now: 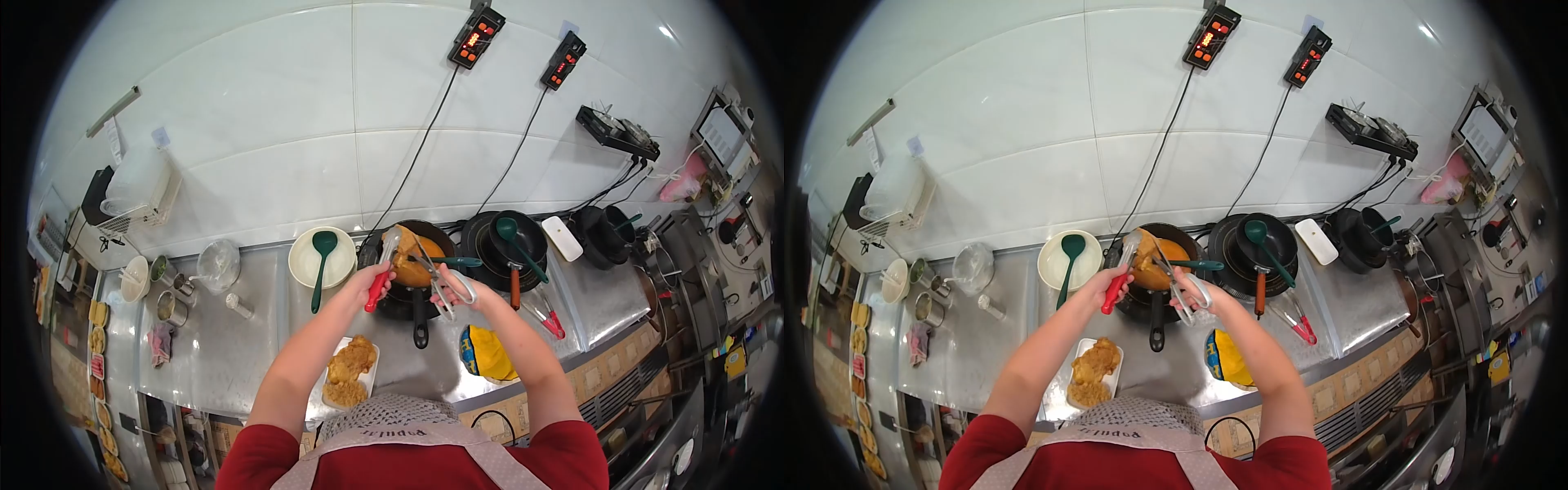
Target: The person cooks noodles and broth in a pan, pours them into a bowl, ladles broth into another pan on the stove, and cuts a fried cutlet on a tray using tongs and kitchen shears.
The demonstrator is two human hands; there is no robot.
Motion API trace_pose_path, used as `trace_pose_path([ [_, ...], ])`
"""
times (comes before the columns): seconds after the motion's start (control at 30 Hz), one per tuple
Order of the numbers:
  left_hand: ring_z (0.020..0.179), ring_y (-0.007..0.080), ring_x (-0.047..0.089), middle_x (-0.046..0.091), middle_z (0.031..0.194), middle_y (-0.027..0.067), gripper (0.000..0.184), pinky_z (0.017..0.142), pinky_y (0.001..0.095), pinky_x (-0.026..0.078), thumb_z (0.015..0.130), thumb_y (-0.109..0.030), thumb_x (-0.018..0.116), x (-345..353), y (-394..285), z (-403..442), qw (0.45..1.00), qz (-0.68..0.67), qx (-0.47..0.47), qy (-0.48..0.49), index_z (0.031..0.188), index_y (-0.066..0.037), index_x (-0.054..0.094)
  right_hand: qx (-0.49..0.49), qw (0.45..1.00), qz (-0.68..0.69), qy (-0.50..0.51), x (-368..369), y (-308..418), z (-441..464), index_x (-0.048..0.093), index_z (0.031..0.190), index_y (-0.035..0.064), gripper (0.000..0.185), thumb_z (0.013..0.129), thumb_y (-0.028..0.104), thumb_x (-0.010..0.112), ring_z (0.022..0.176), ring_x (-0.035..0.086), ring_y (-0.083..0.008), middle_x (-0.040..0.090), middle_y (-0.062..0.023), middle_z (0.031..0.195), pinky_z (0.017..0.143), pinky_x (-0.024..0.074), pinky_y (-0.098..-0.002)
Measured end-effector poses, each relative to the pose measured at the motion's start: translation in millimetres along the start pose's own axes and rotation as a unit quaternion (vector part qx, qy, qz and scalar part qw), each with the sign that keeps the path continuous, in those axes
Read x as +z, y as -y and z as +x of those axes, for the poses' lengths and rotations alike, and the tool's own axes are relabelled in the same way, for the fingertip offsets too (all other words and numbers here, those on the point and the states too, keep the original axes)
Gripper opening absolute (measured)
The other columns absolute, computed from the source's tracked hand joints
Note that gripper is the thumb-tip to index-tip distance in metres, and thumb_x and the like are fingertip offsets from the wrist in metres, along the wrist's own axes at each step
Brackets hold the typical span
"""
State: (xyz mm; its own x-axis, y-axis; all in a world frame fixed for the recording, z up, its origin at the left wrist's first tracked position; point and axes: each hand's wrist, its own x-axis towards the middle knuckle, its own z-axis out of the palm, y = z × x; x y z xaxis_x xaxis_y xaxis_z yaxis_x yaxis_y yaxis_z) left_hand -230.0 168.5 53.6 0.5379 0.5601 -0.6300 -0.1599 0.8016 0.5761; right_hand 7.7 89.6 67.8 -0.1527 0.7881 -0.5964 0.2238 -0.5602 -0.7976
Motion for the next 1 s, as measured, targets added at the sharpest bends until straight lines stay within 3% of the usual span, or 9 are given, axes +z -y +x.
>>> trace_pose_path([
  [0.1, 0.052, 0.0095, 0.048, 0.055, 0.074, 0.0018, 0.019, 0.040, 0.0213, 0.040, 0.085, -0.027, 0.053, 22, 15, 2, 0.999, 0.020, 0.025, 0.019, 0.091, -0.010, 0.049, -0.063, 0.998, 0.027, 0.015, 6, 8, 7, 0.053, 0.093, 0.0025, 0.081, 0.070, 0.077, 0.029, 0.063, 0.055, -0.0090, 0.059, -0.0056, 0.076, 0.049, 0.0374, -0.0191],
  [0.13, 0.053, 0.0095, 0.049, 0.055, 0.075, 0.0018, 0.019, 0.040, 0.0211, 0.040, 0.085, -0.027, 0.053, 25, 18, 2, 0.998, 0.030, 0.047, 0.017, 0.092, -0.010, 0.049, -0.064, 0.993, 0.073, -0.063, 13, 6, 10, 0.054, 0.087, 0.0018, 0.075, 0.073, 0.073, 0.035, 0.055, 0.051, -0.0089, 0.055, -0.0035, 0.067, 0.046, 0.0347, -0.0187],
  [0.27, 0.053, 0.0088, 0.049, 0.055, 0.074, 0.0011, 0.018, 0.040, 0.0209, 0.040, 0.084, -0.025, 0.054, 17, 14, -8, 0.993, 0.093, 0.066, 0.005, 0.094, -0.011, 0.048, -0.111, 0.987, 0.078, -0.090, 16, 9, -9, 0.053, 0.088, 0.0007, 0.065, 0.078, 0.064, 0.040, 0.049, 0.046, -0.0086, 0.049, -0.0013, 0.058, 0.044, 0.0328, -0.0210],
  [0.5, 0.053, 0.0093, 0.050, 0.055, 0.074, 0.0011, 0.017, 0.040, 0.0215, 0.038, 0.083, -0.023, 0.055, 0, 13, -5, 0.982, 0.189, 0.026, -0.001, 0.093, -0.010, 0.049, -0.058, 0.993, 0.072, -0.078, 16, 3, -3, 0.053, 0.085, 0.0017, 0.068, 0.078, 0.067, 0.036, 0.047, 0.046, -0.0081, 0.049, -0.0009, 0.058, 0.040, 0.0299, -0.0196],
  [0.57, 0.054, 0.0096, 0.050, 0.056, 0.074, 0.0012, 0.017, 0.039, 0.0218, 0.038, 0.083, -0.022, 0.055, -4, 16, 0, 0.982, 0.186, 0.015, -0.012, 0.093, -0.010, 0.049, -0.076, 0.991, 0.078, -0.084, 8, -10, 11, 0.053, 0.081, -0.0009, 0.070, 0.075, 0.068, 0.041, 0.044, 0.045, -0.0101, 0.049, -0.0029, 0.057, 0.040, 0.0349, -0.0235],
  [0.7, 0.054, 0.0101, 0.050, 0.055, 0.074, 0.0015, 0.017, 0.041, 0.0224, 0.038, 0.083, -0.022, 0.055, -2, 13, 1, 0.995, 0.077, 0.055, -0.043, 0.092, -0.010, 0.049, -0.067, 0.995, 0.066, -0.045, 1, -3, 3, 0.054, 0.090, -0.0024, 0.081, 0.073, 0.074, 0.032, 0.046, 0.047, -0.0097, 0.053, -0.0047, 0.061, 0.041, 0.0356, -0.0231],
  [0.8, 0.055, 0.0099, 0.050, 0.055, 0.075, 0.0006, 0.016, 0.042, 0.0226, 0.039, 0.083, -0.023, 0.055, 11, 11, 4, 0.993, 0.033, 0.106, -0.047, 0.092, -0.011, 0.048, 0.062, 0.991, 0.110, 0.038, 6, 18, -13, 0.052, 0.104, 0.0023, 0.097, 0.064, 0.084, 0.017, 0.060, 0.054, -0.0136, 0.061, -0.0099, 0.081, 0.048, 0.0375, -0.0241],
  [0.9, 0.056, 0.0097, 0.051, 0.055, 0.076, 0.0000, 0.016, 0.042, 0.0227, 0.039, 0.083, -0.023, 0.055, 30, 22, 9, 0.990, 0.030, 0.134, -0.032, 0.091, -0.012, 0.048, 0.040, 0.982, 0.145, 0.112, 7, 29, -5, 0.051, 0.101, -0.0011, 0.101, 0.062, 0.084, 0.015, 0.067, 0.057, -0.0145, 0.062, -0.0119, 0.086, 0.055, 0.0392, -0.0214],
  [1.0, 0.055, 0.0093, 0.050, 0.056, 0.073, 0.0003, 0.014, 0.042, 0.0224, 0.039, 0.084, -0.022, 0.054, 49, 41, 4, 0.988, 0.040, 0.146, 0.001, 0.092, -0.011, 0.050, 0.035, 0.975, 0.200, 0.085, 15, 42, -6, 0.051, 0.102, -0.0012, 0.103, 0.060, 0.086, 0.017, 0.066, 0.054, -0.0140, 0.059, -0.0095, 0.081, 0.052, 0.0355, -0.0207],
])
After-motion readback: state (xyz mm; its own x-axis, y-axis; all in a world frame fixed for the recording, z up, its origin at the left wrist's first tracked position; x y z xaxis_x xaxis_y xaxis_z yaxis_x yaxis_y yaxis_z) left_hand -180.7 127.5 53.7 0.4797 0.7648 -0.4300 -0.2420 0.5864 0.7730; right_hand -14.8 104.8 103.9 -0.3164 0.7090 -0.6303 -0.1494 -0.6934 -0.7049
